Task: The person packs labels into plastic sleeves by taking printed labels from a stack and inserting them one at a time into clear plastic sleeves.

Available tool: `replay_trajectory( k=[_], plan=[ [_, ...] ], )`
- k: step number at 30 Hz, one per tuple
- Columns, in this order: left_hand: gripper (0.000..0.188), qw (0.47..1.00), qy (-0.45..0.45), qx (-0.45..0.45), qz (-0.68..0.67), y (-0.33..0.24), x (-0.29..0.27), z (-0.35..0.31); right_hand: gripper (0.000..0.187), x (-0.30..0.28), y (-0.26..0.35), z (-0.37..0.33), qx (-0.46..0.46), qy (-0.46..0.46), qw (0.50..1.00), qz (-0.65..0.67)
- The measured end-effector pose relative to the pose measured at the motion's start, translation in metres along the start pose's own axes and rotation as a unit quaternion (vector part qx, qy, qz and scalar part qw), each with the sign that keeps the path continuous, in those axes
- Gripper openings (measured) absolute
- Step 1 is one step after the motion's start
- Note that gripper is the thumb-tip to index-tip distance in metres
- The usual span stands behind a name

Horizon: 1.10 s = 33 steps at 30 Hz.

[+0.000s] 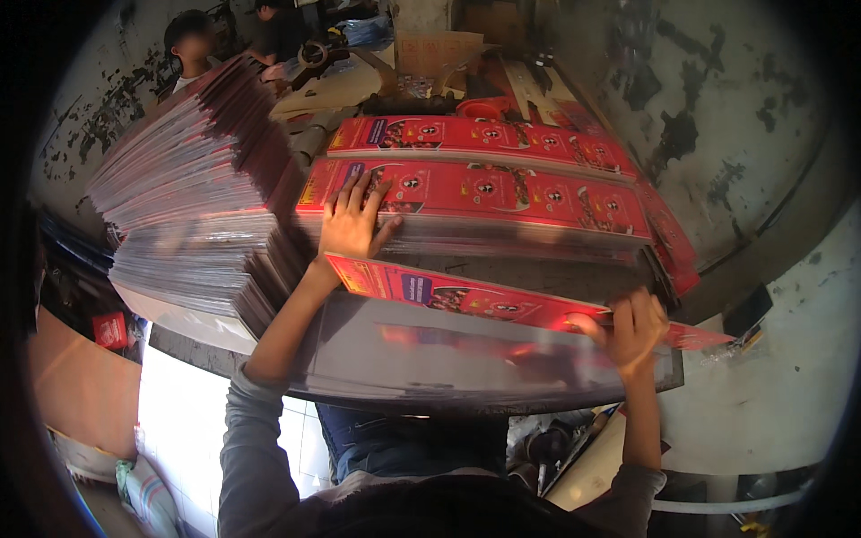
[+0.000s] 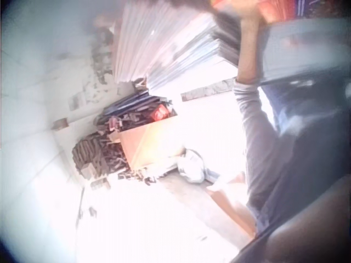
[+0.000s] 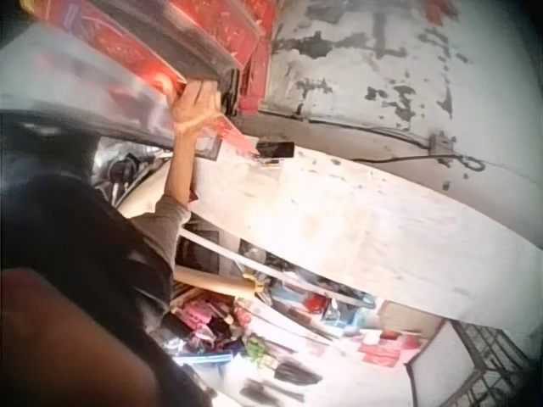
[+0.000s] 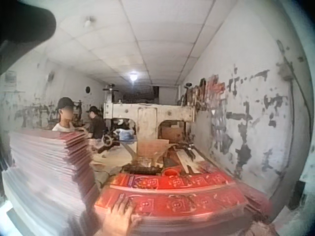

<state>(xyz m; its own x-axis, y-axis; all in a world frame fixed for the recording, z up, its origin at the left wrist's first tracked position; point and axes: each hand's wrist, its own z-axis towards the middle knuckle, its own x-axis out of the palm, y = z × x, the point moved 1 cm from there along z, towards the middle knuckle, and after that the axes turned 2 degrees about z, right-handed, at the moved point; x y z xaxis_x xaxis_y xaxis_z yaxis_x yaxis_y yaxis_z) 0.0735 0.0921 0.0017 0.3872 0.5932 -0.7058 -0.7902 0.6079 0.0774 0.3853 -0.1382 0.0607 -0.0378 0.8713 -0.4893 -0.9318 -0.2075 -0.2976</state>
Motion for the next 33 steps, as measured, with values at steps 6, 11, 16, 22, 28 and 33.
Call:
replay_trajectory(
  k=[6, 11, 16, 22, 28, 33],
  plan=[
    [0.052, 0.994, 0.065, -0.02, -0.086, 0.01, -0.024, -0.003, 0.048, -0.005, 0.003, -0.018, 0.033, 0.091, 0.994, 0.046],
    [0.054, 0.937, 0.296, 0.03, -0.186, -0.019, -0.09, -0.054, 0.041, -0.018, -0.024, -0.003, 0.166, 0.007, 0.985, 0.037],
    [0.05, 0.967, 0.221, 0.057, -0.113, -0.027, -0.093, -0.097, 0.03, 0.0, -0.01, 0.057, 0.287, -0.023, 0.954, 0.085],
    [0.037, 0.981, 0.136, 0.073, -0.116, -0.019, -0.091, -0.093, 0.042, 0.032, 0.0, 0.118, 0.361, 0.013, 0.927, 0.099],
    [0.018, 0.982, 0.087, 0.116, -0.119, -0.017, -0.091, -0.096, 0.044, 0.072, 0.0, 0.177, 0.353, -0.023, 0.892, 0.282],
    [0.016, 0.982, 0.029, 0.163, -0.095, -0.024, -0.097, -0.091, 0.042, 0.081, 0.039, 0.248, 0.325, -0.07, 0.871, 0.361]
  ],
)
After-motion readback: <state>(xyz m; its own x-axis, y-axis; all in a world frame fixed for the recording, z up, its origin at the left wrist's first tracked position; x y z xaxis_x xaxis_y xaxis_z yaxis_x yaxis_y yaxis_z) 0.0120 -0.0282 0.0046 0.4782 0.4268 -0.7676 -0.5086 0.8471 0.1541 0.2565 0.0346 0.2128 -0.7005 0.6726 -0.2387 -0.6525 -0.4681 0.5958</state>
